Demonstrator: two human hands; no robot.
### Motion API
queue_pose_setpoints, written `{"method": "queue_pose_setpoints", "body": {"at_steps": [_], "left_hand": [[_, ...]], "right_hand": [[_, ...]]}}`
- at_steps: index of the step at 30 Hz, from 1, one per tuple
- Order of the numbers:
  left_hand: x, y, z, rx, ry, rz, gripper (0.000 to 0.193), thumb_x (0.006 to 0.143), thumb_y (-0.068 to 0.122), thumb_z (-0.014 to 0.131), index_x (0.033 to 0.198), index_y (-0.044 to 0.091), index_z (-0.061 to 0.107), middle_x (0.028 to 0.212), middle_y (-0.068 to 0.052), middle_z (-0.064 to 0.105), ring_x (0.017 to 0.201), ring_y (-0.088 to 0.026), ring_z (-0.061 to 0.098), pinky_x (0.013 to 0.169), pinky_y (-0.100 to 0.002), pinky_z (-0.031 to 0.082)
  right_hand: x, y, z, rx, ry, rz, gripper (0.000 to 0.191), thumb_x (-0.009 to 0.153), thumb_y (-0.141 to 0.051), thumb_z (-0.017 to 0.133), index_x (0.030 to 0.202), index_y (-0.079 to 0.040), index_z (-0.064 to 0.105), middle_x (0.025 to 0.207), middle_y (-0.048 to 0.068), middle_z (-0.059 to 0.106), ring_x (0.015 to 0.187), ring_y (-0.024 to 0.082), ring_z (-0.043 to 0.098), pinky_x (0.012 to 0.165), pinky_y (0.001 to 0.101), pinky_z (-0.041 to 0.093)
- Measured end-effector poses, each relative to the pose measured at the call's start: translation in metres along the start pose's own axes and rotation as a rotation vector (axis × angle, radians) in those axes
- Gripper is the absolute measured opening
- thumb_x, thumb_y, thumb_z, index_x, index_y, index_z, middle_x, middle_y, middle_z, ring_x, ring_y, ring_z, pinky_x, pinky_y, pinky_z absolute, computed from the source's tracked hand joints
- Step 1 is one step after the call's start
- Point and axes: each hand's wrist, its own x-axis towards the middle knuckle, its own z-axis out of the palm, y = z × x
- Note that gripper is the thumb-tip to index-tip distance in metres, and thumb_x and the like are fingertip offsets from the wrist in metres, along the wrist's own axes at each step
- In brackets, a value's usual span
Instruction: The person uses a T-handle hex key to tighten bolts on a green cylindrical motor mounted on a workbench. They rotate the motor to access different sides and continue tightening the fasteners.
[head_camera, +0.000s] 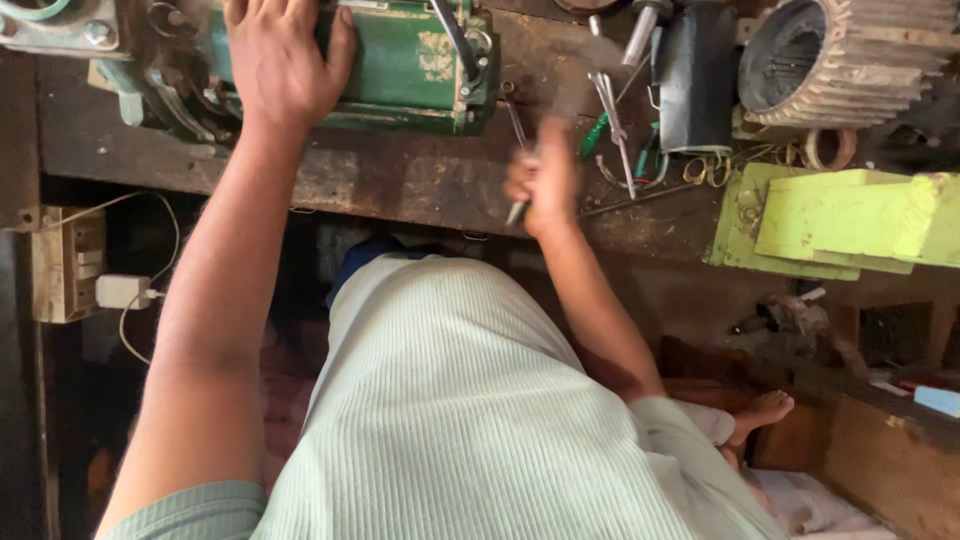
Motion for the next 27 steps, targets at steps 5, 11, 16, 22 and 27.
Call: {"method": "queue_pose_setpoints", "body": {"at_steps": [5, 11, 16, 22, 27], "left_hand": [[0.001, 0.001, -0.001, 0.029, 0.074, 0.084, 0.03, 0.105, 0.021, 0.059, 0.125, -0.001, 0.063, 0.116, -0.016, 0.066, 0.117, -0.036, 0.059, 0.104, -0.049, 0.038], [0.005, -0.002, -0.001, 0.026, 0.093, 0.074, 0.027, 0.104, 0.021, 0.061, 0.122, 0.002, 0.063, 0.118, -0.014, 0.067, 0.116, -0.035, 0.059, 0.104, -0.048, 0.039], [0.001, -0.003, -0.002, 0.019, 0.082, 0.051, 0.025, 0.103, 0.021, 0.063, 0.119, 0.002, 0.063, 0.115, -0.014, 0.067, 0.115, -0.035, 0.059, 0.104, -0.048, 0.039], [0.001, -0.005, 0.0, 0.019, 0.109, 0.056, 0.026, 0.101, 0.019, 0.064, 0.123, 0.004, 0.064, 0.117, -0.013, 0.067, 0.117, -0.034, 0.06, 0.106, -0.048, 0.039], [0.003, -0.003, -0.003, 0.029, 0.122, 0.07, 0.027, 0.101, 0.017, 0.062, 0.124, 0.002, 0.065, 0.115, -0.013, 0.068, 0.118, -0.034, 0.06, 0.108, -0.048, 0.039]], "right_hand": [[0.012, -0.016, 0.008, -0.139, -0.156, 0.116, 0.043, 0.11, -0.045, 0.059, 0.142, -0.023, 0.04, 0.073, -0.006, 0.038, 0.052, 0.005, 0.03, 0.044, 0.0234, 0.023], [0.02, 0.006, -0.002, -0.351, 0.007, 0.27, 0.034, 0.098, -0.041, 0.06, 0.125, -0.046, 0.042, 0.061, -0.006, 0.037, 0.043, 0.006, 0.032, 0.04, 0.0248, 0.027], [-0.004, -0.002, -0.038, 0.003, -0.041, 0.164, 0.019, 0.103, -0.04, 0.06, 0.111, -0.024, 0.053, 0.064, -0.006, 0.04, 0.043, 0.004, 0.032, 0.038, 0.0226, 0.025], [-0.03, 0.017, -0.031, -0.287, -0.121, 0.289, 0.018, 0.103, -0.03, 0.059, 0.098, -0.019, 0.045, 0.06, -0.005, 0.041, 0.04, 0.006, 0.034, 0.034, 0.0258, 0.024], [-0.035, 0.003, -0.021, -0.162, -0.038, 0.194, 0.013, 0.101, -0.026, 0.059, 0.102, -0.021, 0.047, 0.059, -0.007, 0.038, 0.039, 0.004, 0.032, 0.034, 0.0244, 0.025]]}}
